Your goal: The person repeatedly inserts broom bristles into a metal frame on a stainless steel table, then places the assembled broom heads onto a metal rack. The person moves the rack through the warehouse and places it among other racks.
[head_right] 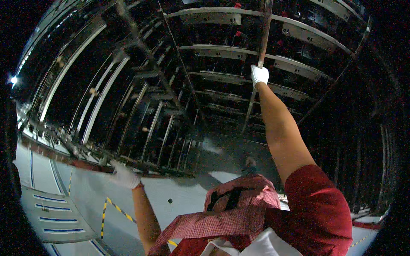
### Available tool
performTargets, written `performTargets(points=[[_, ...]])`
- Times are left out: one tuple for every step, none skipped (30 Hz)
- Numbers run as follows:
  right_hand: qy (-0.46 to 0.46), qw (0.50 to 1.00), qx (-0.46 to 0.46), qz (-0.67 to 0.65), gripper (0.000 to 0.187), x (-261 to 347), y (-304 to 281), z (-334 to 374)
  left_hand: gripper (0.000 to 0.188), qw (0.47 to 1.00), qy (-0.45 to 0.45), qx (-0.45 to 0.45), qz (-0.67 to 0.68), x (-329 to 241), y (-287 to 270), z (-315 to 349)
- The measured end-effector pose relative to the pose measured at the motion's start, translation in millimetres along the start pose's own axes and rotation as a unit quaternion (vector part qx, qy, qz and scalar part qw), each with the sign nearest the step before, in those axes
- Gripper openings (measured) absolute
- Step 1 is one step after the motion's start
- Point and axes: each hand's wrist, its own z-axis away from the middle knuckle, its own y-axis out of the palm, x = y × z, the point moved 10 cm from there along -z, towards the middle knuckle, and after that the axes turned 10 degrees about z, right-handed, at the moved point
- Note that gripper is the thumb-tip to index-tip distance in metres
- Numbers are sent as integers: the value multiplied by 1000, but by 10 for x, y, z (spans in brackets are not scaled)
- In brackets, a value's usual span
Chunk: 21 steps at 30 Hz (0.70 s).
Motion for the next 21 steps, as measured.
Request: performTargets(points=[[-5,1000,1,-7,30,82,-43,107,44,998,64,8,-6,-161,77,-41],[-22,1000,-16,11,30,200,-54,295,45,998,56,9,-3,-139,100,-108],[-24,1000,-5,1,28,281,-82,423,45,999,42,14,7,-133,174,-139],[-23,1000,5,-6,26,338,-128,553,45,998,-12,48,35,-154,290,-198],[-25,1000,14,-12,25,429,-198,686,46,992,-69,80,66,-200,407,-242],[-23,999,26,10,24,524,-241,816,45,988,-19,86,123,-438,431,-317],[-56,998,2,18,24,606,-309,952,47,978,-103,107,148,-365,524,-316],[-60,998,10,10,24,615,-366,1076,49,965,-146,130,174,-355,631,-317],[-58,998,20,1,25,576,-429,1220,51,950,-185,156,195,-346,697,-314],[-61,998,16,21,25,588,-472,1454,54,964,-95,174,179,-405,638,-384],[-44,999,20,21,26,554,-503,1693,53,975,-22,172,142,-422,581,-471],[-57,997,41,7,25,520,-493,1969,52,969,52,173,170,-452,458,-513],[-67,997,48,-4,25,396,-654,2062,52,953,122,182,209,-783,370,-478],[-111,993,17,25,26,181,-765,2054,52,930,-31,283,232,-718,503,-429],[-40,997,60,29,25,252,-633,2510,56,945,6,315,82,-428,429,-572],[-35,998,55,20,25,214,-642,2642,59,960,46,263,83,-316,295,-638],[-29,998,53,11,25,146,-627,2764,61,971,85,209,81,-230,106,-689],[-39,996,77,21,27,101,-667,2916,64,970,58,218,87,-105,29,-655],[-46,993,102,32,34,106,-741,3120,65,969,61,218,97,-81,-98,-641],[-75,991,92,60,32,199,-831,3285,65,966,49,226,111,-34,-181,-632],[-87,988,76,98,31,376,-971,3526,66,963,37,237,121,8,-238,-617]])
